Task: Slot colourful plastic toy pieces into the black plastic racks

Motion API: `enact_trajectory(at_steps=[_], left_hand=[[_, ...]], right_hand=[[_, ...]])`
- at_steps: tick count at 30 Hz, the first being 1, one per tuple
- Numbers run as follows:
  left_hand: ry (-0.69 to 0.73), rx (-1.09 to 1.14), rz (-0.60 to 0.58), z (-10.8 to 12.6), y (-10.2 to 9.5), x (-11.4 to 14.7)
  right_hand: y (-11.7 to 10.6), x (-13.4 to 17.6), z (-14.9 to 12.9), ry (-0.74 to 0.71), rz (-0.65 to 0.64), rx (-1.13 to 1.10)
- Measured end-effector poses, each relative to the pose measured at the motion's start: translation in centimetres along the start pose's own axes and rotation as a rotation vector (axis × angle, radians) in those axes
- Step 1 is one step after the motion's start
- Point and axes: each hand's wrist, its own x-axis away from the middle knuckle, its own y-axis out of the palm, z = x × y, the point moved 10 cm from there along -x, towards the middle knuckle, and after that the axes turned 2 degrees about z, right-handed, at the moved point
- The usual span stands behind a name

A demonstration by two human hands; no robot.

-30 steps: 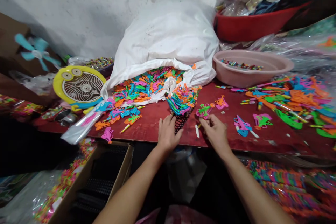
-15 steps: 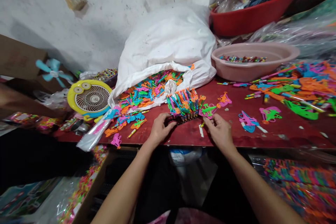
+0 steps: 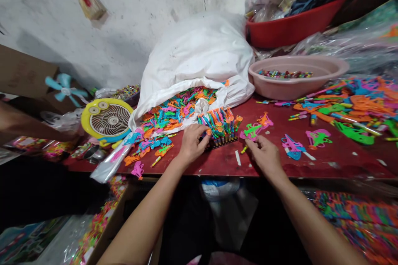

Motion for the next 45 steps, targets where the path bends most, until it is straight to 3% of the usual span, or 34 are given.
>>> enact_trajectory(at_steps=[7,11,13,16,18,19,21,24,28,32,37,40,45], left_hand=[[0.062,0.020,-0.065,-1.0,-0.2,-0.9],[0.051,0.039,-0.057,-0.7,-0.3,-0.7],[0.025,0.037,0.009,-0.1,-0.4,0.0],[-0.092,0.035,0.239,-0.1,-1.1,2.1],[-0.230,0.064,0.363,-1.3,-0.9,4.0],[-0.293,0.077,0.359,-2.0,-0.1,4.7],[-0.361,0.074,0.237,-3.3,2.2,5.5],[-0.317,-0.008,-0.029,-3.9,5.4,6.0],[-0.265,-0.135,-0.245,-2.7,7.1,7.4],[-0.277,-0.190,-0.317,0.3,7.5,10.2],[-0.297,-0.196,-0.459,3.6,8.1,13.5],[-0.255,-0.124,-0.506,5.0,8.0,13.4],[-0.163,0.015,-0.474,5.9,8.0,12.4]], right_hand=[[-3.1,-5.0,2.3,0.001,-0.048,0.415],[-4.2,-5.9,2.9,0.018,-0.034,0.514],[-5.1,-5.2,1.7,-0.036,0.050,0.532],[-5.8,-2.9,-2.2,-0.253,0.170,0.446],[-5.1,-1.1,-4.6,-0.364,0.155,0.347],[-4.5,-0.4,-5.4,-0.385,0.125,0.301],[-2.8,0.7,-6.7,-0.399,0.049,0.216],[-0.6,1.5,-8.3,-0.433,-0.002,0.119],[1.6,1.9,-9.3,-0.441,-0.024,0.071],[2.4,2.6,-8.4,-0.369,-0.058,0.048],[0.9,4.0,-4.8,-0.203,-0.076,0.035],[-0.1,4.9,-3.0,-0.109,-0.066,0.043],[-1.3,6.2,-1.6,0.013,0.086,0.020]])
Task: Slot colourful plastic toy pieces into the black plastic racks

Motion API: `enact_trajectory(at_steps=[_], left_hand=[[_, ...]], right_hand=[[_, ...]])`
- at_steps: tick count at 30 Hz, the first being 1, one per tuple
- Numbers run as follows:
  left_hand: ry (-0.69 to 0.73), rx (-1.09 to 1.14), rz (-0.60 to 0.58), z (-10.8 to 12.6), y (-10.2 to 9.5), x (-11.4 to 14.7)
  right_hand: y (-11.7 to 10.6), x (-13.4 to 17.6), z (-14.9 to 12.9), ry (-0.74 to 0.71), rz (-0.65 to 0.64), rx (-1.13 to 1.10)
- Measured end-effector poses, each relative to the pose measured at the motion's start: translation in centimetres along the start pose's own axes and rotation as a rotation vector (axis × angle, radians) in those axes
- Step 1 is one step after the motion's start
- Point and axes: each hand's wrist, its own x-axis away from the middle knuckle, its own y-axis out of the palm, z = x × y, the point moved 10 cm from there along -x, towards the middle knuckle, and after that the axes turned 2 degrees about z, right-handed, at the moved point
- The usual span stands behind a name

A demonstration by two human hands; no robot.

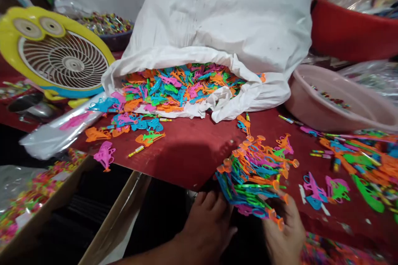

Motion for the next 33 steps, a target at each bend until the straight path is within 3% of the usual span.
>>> enact_trajectory(at_steps=[5,10,15,21,26,33], left_hand=[[0.042,0.057,0.158,-0.4,-0.6,0.7],[0.067,0.053,0.151,-0.6,-0.6,1.1],[0.070,0.082,0.151,-0.5,-0.8,1.1],[0.072,0.114,0.191,-0.6,-1.4,1.4],[0.054,0.089,0.204,-0.9,-1.8,1.1],[-0.034,0.121,0.167,-3.4,-2.9,0.2]], right_hand=[[-0.2,0.3,-0.4,-0.006,0.015,0.009],[-1.5,0.0,-1.9,-0.059,0.067,-0.105],[-1.3,-1.1,-3.2,-0.084,-0.038,-0.076],[-0.8,-1.3,-1.2,0.114,-0.076,-0.055],[0.2,-1.2,-0.4,0.143,-0.132,-0.042],[2.4,0.6,0.7,0.205,-0.162,-0.112]])
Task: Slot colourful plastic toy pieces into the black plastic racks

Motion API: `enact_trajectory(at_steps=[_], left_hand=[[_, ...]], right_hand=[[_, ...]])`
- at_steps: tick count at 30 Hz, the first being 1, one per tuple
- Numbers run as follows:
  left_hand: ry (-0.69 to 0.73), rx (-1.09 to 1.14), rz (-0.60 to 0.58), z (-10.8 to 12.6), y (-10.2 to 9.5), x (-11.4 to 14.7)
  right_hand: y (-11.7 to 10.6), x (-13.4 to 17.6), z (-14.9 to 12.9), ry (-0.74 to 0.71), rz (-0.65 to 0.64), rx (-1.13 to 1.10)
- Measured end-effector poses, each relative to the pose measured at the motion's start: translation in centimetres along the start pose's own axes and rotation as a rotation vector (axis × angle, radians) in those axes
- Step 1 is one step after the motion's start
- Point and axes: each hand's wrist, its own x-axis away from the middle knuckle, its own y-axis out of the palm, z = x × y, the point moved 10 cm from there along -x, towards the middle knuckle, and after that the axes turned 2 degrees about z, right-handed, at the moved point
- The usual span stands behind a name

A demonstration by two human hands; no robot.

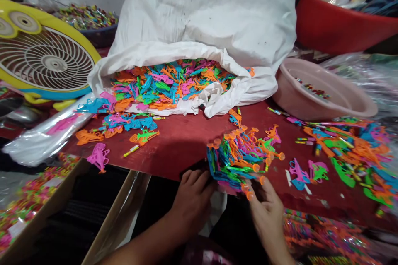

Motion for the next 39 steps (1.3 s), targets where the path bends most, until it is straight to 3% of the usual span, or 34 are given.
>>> enact_trajectory(at_steps=[6,13,21,31,39], left_hand=[[-0.036,0.009,-0.010,-0.9,-0.7,-0.6],[0.005,-0.065,0.098,-1.1,-0.9,-0.7],[-0.008,-0.080,0.065,-2.1,-1.6,-0.9],[0.043,-0.117,0.096,1.1,-1.2,2.0],[-0.007,-0.238,-0.044,3.9,1.7,4.3]], right_hand=[[0.2,0.2,-0.5,-0.049,0.092,-0.067],[1.0,0.6,-0.4,-0.087,0.102,-0.114],[2.2,1.2,-0.9,-0.148,0.038,-0.074],[1.9,1.2,-1.7,-0.178,0.108,0.020],[2.0,0.6,-1.5,-0.171,-0.104,-0.003]])
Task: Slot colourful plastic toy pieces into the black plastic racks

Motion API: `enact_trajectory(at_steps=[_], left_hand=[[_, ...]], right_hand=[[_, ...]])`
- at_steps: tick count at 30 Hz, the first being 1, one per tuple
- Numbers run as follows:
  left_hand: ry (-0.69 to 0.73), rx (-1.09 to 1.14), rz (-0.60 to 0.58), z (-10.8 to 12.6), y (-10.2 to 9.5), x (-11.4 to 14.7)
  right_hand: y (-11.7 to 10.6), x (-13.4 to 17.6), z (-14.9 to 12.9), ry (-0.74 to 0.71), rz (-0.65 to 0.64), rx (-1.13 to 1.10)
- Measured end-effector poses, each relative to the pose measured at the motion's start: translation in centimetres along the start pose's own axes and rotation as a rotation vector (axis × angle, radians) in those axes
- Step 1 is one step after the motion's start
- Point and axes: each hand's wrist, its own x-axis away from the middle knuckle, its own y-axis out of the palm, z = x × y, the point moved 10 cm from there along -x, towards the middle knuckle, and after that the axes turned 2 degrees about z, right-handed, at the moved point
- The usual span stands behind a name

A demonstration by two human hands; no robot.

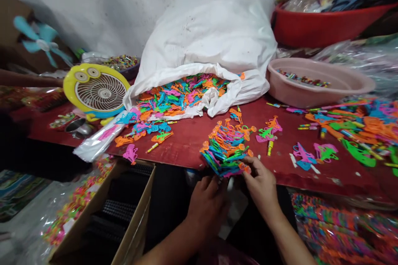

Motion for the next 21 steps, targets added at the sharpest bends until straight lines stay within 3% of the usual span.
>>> enact_trajectory(at_steps=[5,9,21], left_hand=[[-0.031,-0.030,-0.032,0.7,0.3,0.5],[0.028,0.023,-0.032,1.0,0.2,0.2],[0.143,0.112,-0.100,0.5,0.3,-1.4]], right_hand=[[-0.3,-0.4,-0.3,-0.056,-0.013,0.013],[-0.2,-1.1,-0.8,-0.064,-0.034,-0.052],[-0.4,-2.5,-1.6,-0.213,-0.094,0.176]])
